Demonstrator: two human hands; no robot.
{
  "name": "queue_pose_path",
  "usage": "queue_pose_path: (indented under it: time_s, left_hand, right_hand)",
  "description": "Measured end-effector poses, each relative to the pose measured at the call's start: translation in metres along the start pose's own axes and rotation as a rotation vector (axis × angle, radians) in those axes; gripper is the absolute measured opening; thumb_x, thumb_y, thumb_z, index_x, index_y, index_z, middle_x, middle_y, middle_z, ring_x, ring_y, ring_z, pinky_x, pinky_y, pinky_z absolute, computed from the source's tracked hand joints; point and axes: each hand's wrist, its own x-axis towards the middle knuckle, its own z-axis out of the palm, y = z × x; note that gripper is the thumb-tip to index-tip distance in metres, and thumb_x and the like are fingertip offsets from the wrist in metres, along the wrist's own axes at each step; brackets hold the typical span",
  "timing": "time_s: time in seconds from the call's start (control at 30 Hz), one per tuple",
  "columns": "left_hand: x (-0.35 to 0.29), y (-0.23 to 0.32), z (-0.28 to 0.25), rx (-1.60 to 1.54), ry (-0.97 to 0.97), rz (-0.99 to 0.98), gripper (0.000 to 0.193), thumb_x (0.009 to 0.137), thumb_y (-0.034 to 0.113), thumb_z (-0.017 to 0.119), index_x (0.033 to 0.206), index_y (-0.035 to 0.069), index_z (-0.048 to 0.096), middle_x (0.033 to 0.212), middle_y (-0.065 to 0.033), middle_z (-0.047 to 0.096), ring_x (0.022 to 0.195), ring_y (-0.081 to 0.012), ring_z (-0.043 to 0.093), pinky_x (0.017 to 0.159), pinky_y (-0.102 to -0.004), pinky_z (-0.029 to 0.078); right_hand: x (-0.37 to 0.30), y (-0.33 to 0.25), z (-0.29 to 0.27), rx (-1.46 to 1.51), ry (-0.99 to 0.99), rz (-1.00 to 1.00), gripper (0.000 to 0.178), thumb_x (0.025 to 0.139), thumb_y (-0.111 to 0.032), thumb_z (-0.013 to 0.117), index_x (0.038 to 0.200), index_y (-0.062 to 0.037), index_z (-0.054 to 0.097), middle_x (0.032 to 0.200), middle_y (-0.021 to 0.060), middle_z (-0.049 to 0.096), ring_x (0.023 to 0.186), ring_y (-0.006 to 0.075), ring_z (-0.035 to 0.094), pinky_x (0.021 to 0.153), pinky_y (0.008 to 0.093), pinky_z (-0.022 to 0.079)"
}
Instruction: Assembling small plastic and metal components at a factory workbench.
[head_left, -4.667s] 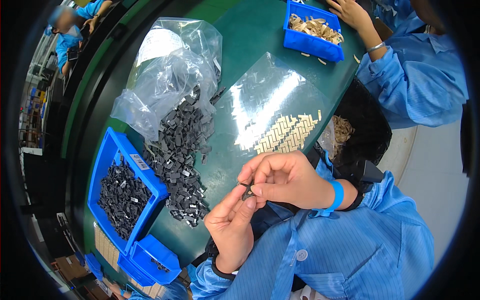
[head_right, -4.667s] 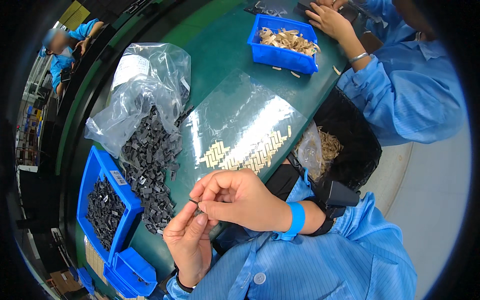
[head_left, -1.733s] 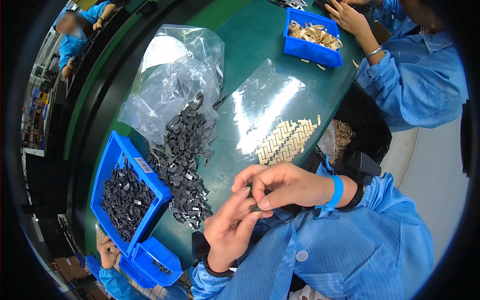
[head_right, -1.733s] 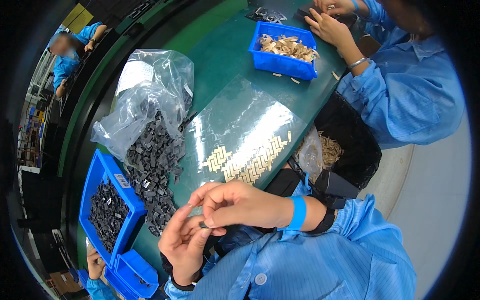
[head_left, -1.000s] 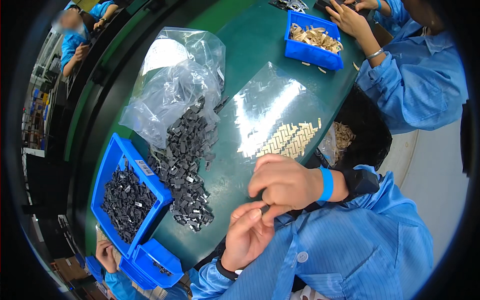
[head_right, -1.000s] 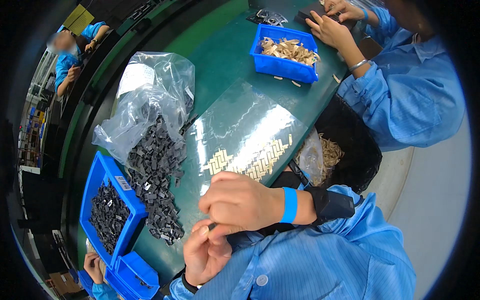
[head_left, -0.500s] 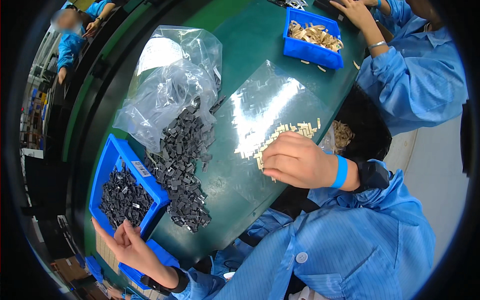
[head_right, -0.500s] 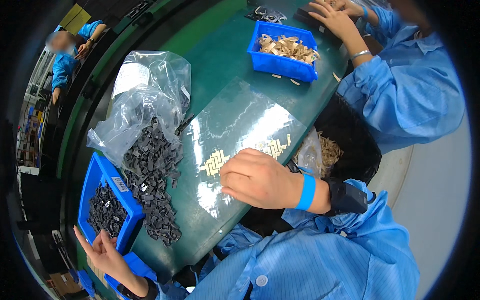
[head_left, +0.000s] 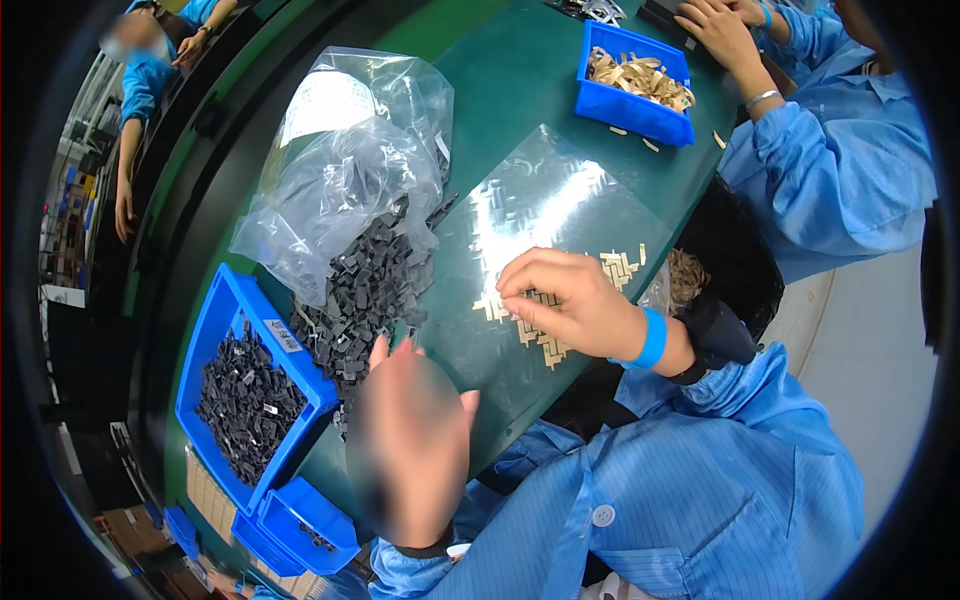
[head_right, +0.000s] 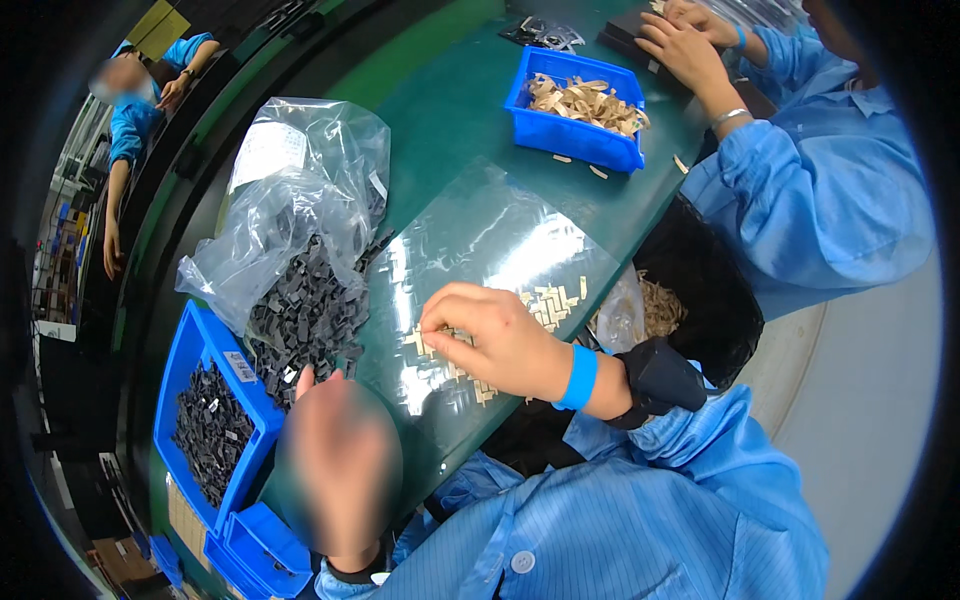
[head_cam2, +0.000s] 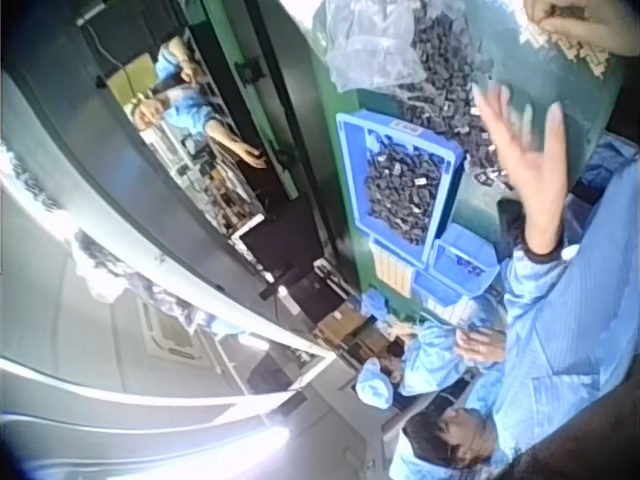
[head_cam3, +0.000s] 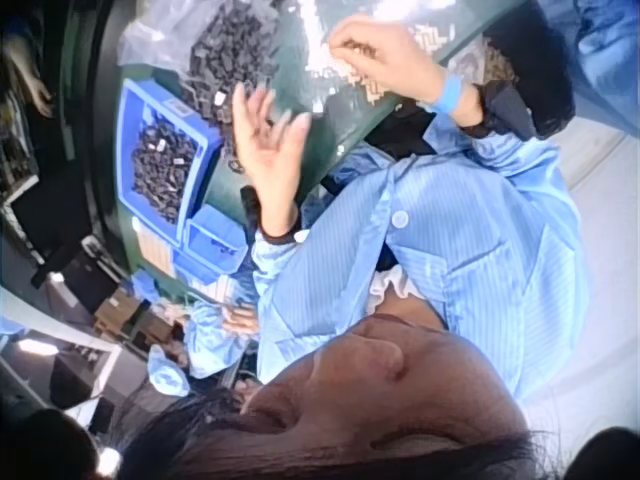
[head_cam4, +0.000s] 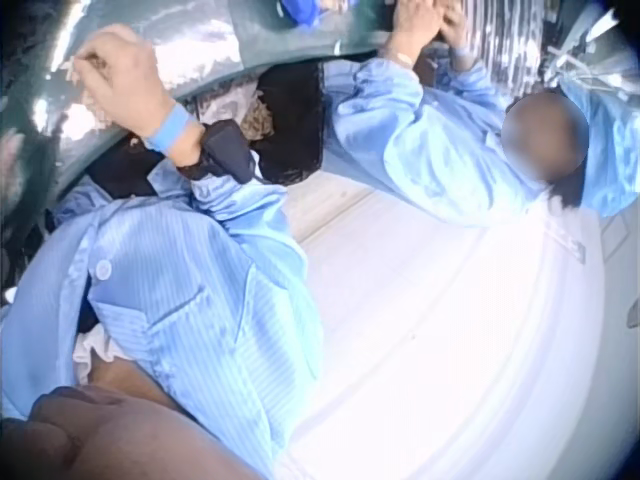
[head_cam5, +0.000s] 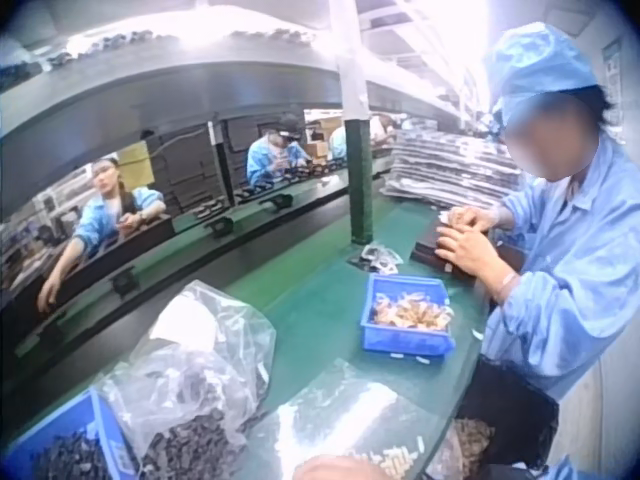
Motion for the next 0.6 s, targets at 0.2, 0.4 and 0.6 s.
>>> queue_pose_path:
  time_s: [0.2, 0.4, 0.6]
  left_hand:
    - [0.006, -0.021, 0.021, -0.317, 0.065, -0.12, 0.079, 0.074, -0.002, 0.065, 0.137, 0.006, 0.018, 0.136, -0.0193, 0.025, 0.121, -0.0255, 0.033, 0.096, -0.036, 0.034]
    - [0.025, -0.019, 0.024, -0.443, -0.018, -0.304, 0.066, 0.075, 0.002, 0.066, 0.13, -0.001, 0.03, 0.091, -0.0085, 0.057, 0.061, -0.0066, 0.048, 0.053, -0.0199, 0.039]
    - [0.047, -0.031, 0.02, 0.275, -0.078, 0.061, 0.055, 0.07, 0.013, 0.074, 0.116, -0.004, 0.049, 0.092, -0.0089, 0.058, 0.064, -0.0058, 0.05, 0.053, -0.0169, 0.041]
  right_hand:
    - [-0.001, 0.008, 0.004, 0.263, 0.111, 0.208, 0.009, 0.08, -0.006, 0.059, 0.083, 0.0023, 0.06, 0.087, 0.0086, 0.06, 0.075, 0.0136, 0.057, 0.067, 0.026, 0.046]
    - [-0.001, 0.008, 0.004, 0.313, 0.078, 0.223, 0.01, 0.081, -0.007, 0.059, 0.085, 0.0019, 0.059, 0.088, 0.0075, 0.059, 0.076, 0.013, 0.055, 0.067, 0.0253, 0.046]
    - [0.0, 0.008, -0.001, 0.264, -0.003, 0.211, 0.01, 0.081, -0.008, 0.059, 0.086, 0.0005, 0.061, 0.09, 0.0078, 0.058, 0.079, 0.0153, 0.056, 0.07, 0.0265, 0.045]
